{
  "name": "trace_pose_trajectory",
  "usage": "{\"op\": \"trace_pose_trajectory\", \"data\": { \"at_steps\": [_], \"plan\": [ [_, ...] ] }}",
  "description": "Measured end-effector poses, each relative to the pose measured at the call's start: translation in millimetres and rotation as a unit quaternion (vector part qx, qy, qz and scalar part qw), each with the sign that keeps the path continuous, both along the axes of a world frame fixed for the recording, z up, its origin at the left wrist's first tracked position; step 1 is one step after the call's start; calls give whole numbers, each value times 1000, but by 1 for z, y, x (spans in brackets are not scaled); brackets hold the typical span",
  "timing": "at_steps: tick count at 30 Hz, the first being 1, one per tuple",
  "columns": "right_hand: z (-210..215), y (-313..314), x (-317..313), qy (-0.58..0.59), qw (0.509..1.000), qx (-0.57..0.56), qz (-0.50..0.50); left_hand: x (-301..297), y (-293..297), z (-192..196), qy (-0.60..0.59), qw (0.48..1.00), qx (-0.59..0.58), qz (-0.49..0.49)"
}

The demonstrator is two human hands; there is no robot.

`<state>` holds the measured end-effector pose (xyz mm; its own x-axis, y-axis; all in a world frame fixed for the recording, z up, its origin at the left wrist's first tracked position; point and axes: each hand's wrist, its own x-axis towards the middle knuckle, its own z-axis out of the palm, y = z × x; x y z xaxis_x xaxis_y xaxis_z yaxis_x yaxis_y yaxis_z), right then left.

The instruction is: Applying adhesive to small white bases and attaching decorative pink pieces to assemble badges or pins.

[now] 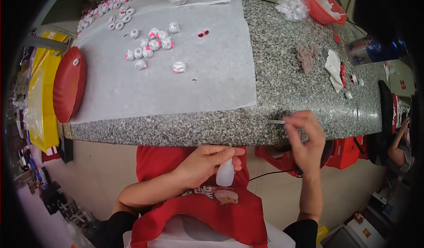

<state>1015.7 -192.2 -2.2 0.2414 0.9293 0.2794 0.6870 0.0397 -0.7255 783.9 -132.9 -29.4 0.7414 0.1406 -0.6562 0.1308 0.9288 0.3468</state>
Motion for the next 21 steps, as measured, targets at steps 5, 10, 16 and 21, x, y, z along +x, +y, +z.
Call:
{"op": "trace_pose_trajectory", "data": {
  "at_steps": [5,10,16,21],
  "plan": [
    [-27,-30,-52,-6,999,4,54,-4,-13,-10,64,994,-66,59],
    [-42,-30,-61,-67,996,31,54,-3,-11,-11,23,997,-42,61],
    [-38,-29,-71,-112,992,34,43,0,-9,-8,42,997,-40,51],
    [-35,-23,-73,-139,989,13,39,0,-7,-8,29,997,-46,51]
  ]
}}
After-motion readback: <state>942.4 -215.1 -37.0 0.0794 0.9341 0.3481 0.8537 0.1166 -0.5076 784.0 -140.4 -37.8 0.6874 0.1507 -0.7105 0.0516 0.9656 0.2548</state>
